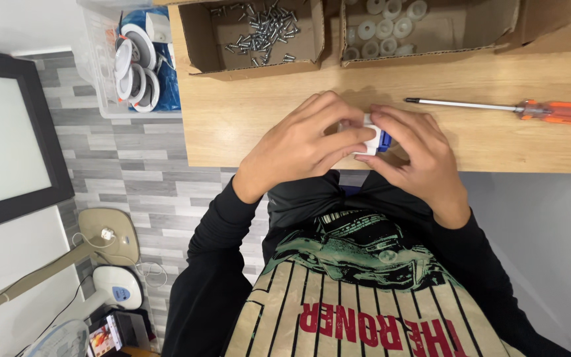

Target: The person assembles a white plastic electrical box with a blue circular component using a screwdriver. They insert the blue part into the white box, secure it with screws, and then inspect the assembled unit. The process is repeated with another set of components.

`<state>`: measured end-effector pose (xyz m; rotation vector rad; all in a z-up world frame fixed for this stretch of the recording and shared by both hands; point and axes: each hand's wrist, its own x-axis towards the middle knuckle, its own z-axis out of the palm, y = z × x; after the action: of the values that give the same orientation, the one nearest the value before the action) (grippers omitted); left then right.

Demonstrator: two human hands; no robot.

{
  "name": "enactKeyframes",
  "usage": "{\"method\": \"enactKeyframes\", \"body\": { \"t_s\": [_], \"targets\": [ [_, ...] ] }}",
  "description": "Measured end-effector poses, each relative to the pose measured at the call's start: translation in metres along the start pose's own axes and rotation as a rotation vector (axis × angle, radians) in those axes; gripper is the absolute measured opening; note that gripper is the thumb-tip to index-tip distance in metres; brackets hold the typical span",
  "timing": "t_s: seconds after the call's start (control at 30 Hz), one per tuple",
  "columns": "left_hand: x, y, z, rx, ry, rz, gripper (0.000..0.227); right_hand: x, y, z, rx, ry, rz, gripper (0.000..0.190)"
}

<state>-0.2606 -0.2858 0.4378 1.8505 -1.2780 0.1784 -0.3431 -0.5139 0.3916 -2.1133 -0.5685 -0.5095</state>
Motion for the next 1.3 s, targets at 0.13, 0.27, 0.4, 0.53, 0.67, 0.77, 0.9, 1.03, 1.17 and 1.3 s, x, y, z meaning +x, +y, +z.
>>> {"method": "enactKeyframes", "body": {
  "t_s": [0.13,0.27,0.4,0.53,0.67,0.77,0.9,1.03,1.17,1.3],
  "targets": [
    [0.003,-0.006,0.008,0.102,0.01,0.002,0.019,0.001,-0.001,-0.001,-0.001,0.001,0.004,0.053],
    [0.011,-0.004,0.005,0.126,0.018,-0.011,0.025,0.001,-0.003,-0.002,-0.015,0.003,-0.007,0.054],
    [0.022,0.003,-0.007,0.033,-0.015,-0.056,0.021,0.002,-0.007,-0.002,-0.025,0.004,0.006,0.052],
    [0.03,-0.005,-0.008,0.011,0.009,-0.047,0.015,0.006,-0.012,-0.005,-0.031,-0.006,0.029,0.054],
    [0.055,-0.005,-0.025,0.106,0.018,0.001,0.017,-0.004,-0.003,-0.009,-0.142,-0.103,0.001,0.06],
    [0.071,-0.004,-0.033,0.149,0.127,0.012,0.013,0.001,-0.008,-0.01,-0.124,-0.104,0.004,0.056],
    [0.065,-0.007,-0.028,0.146,0.178,-0.013,0.007,0.001,-0.008,-0.01,-0.122,-0.093,0.007,0.055],
    [0.031,-0.017,0.0,0.16,0.195,0.005,0.018,-0.006,-0.002,-0.011,-0.119,-0.1,0.018,0.067],
    [0.001,0.002,0.021,0.134,0.148,-0.068,0.016,-0.028,0.014,-0.041,0.02,-0.089,0.042,0.079],
    [-0.009,0.02,0.026,0.083,0.116,-0.144,0.038,-0.04,0.019,-0.104,-0.36,0.009,0.044,0.034]
  ]
}}
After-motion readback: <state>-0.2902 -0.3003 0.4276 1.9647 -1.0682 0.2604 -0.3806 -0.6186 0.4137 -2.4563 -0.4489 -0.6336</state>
